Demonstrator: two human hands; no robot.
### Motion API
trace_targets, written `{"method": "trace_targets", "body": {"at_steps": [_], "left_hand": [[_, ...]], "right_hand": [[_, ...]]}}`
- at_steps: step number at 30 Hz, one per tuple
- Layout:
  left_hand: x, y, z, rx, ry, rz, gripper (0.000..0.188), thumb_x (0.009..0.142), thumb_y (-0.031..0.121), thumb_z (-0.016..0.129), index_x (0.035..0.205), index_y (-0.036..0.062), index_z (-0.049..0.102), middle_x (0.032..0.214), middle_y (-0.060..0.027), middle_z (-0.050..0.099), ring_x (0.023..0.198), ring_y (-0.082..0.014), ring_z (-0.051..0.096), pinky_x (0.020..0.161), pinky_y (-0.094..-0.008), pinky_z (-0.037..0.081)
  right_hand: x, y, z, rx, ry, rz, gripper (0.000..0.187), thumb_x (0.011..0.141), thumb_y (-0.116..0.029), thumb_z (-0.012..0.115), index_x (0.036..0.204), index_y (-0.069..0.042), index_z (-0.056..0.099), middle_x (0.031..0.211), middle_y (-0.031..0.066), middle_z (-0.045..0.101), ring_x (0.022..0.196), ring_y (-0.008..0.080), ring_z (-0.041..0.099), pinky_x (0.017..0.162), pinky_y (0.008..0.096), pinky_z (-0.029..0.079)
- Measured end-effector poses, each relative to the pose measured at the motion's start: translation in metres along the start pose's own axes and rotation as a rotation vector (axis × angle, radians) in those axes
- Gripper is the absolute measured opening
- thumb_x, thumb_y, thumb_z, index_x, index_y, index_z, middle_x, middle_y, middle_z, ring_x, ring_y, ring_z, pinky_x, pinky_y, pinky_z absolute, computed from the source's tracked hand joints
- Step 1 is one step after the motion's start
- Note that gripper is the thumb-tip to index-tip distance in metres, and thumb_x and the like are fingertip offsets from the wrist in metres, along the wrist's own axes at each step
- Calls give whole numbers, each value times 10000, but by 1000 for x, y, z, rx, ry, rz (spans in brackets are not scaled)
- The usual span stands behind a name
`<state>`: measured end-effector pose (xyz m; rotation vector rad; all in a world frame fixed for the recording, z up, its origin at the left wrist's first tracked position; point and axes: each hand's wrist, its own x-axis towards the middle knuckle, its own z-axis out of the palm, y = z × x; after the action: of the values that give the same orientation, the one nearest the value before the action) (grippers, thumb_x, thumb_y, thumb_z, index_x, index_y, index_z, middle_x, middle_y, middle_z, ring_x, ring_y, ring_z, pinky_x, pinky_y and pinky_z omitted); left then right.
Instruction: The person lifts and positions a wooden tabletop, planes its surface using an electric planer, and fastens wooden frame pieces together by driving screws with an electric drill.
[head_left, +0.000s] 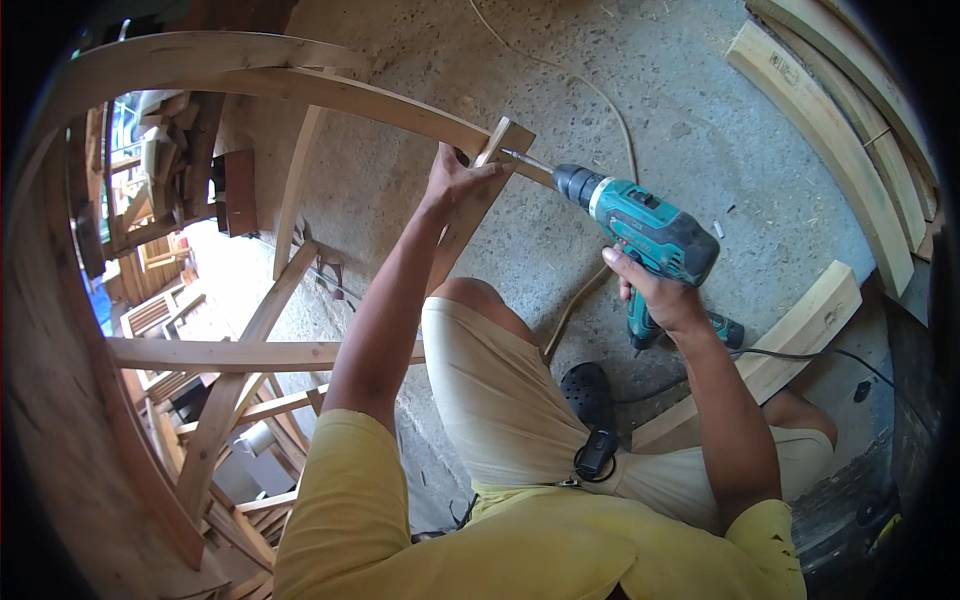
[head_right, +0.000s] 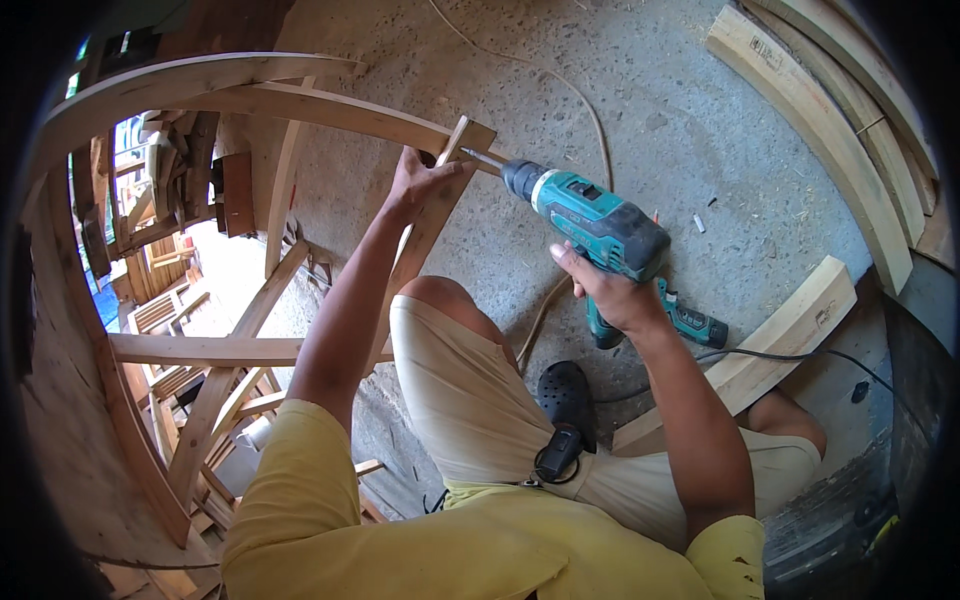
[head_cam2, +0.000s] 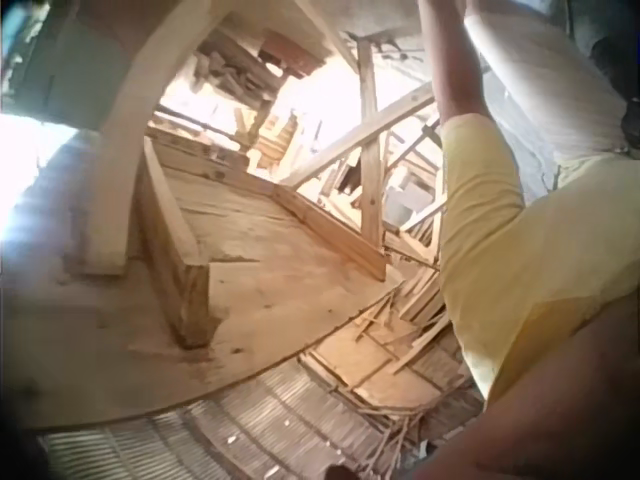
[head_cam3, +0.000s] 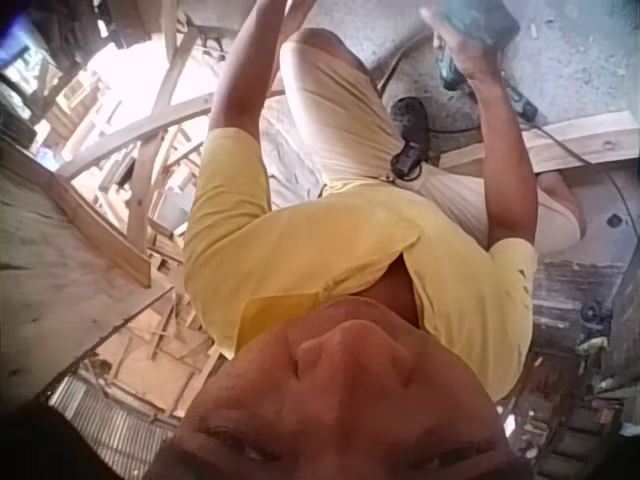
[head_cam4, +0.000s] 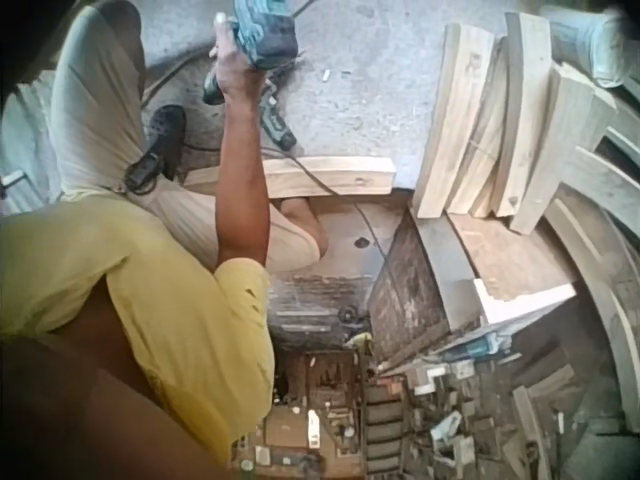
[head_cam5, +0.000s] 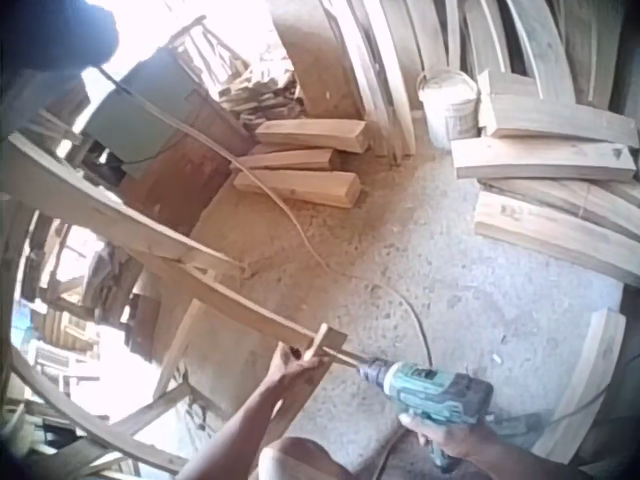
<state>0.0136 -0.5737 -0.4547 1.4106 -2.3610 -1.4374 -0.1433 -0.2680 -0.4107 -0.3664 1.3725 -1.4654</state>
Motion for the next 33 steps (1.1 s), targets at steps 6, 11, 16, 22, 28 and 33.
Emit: {"method": "trace_targets", "body": {"at_steps": [6,11,16,22,28,33], "left_hand": [[-12,16,0,-10,-56,-98,834,631,372,902,1223,-20,465,1140,-173,617,992,-233,632,869,-351,510],[-5,-2,1,-43,-4,68,774,661,348,875,1199,-38,475,1025,-164,645,874,-231,665,748,-343,549],[-3,20,-1,-121,-180,-67,710,730,294,834,1211,-63,453,996,-184,650,799,-202,682,559,-304,564],[-3,19,-3,-106,-177,-65,546,744,286,834,1104,-56,609,911,-123,688,736,-152,676,564,-269,551],[-1,16,-3,-107,-205,-6,604,737,277,849,1131,-70,551,982,-167,677,867,-208,690,744,-327,571],[2,4,-2,-120,-174,23,663,724,309,865,1154,-72,535,1012,-178,676,956,-232,676,881,-369,536]], "right_hand": [[1,1,-6,-51,21,62,103,868,-114,712,872,-68,620,667,-23,568,542,59,521,529,228,446],[6,2,-9,-198,5,-75,122,874,-144,705,870,-43,638,734,46,620,640,136,576,596,313,469],[9,3,-13,-469,-20,-250,146,857,-111,707,958,-41,629,743,27,611,628,109,563,593,282,461],[10,-10,-15,-632,-94,-261,198,854,-117,721,1015,-4,696,965,127,687,844,275,649,756,367,510],[-1,8,-25,-1118,-155,-522,245,836,-144,714,1071,-76,722,1042,101,700,933,282,652,863,447,478],[-6,22,-40,-1221,-316,-290,450,869,-255,696,1241,-16,610,1234,108,636,1096,194,612,995,345,453]]}}
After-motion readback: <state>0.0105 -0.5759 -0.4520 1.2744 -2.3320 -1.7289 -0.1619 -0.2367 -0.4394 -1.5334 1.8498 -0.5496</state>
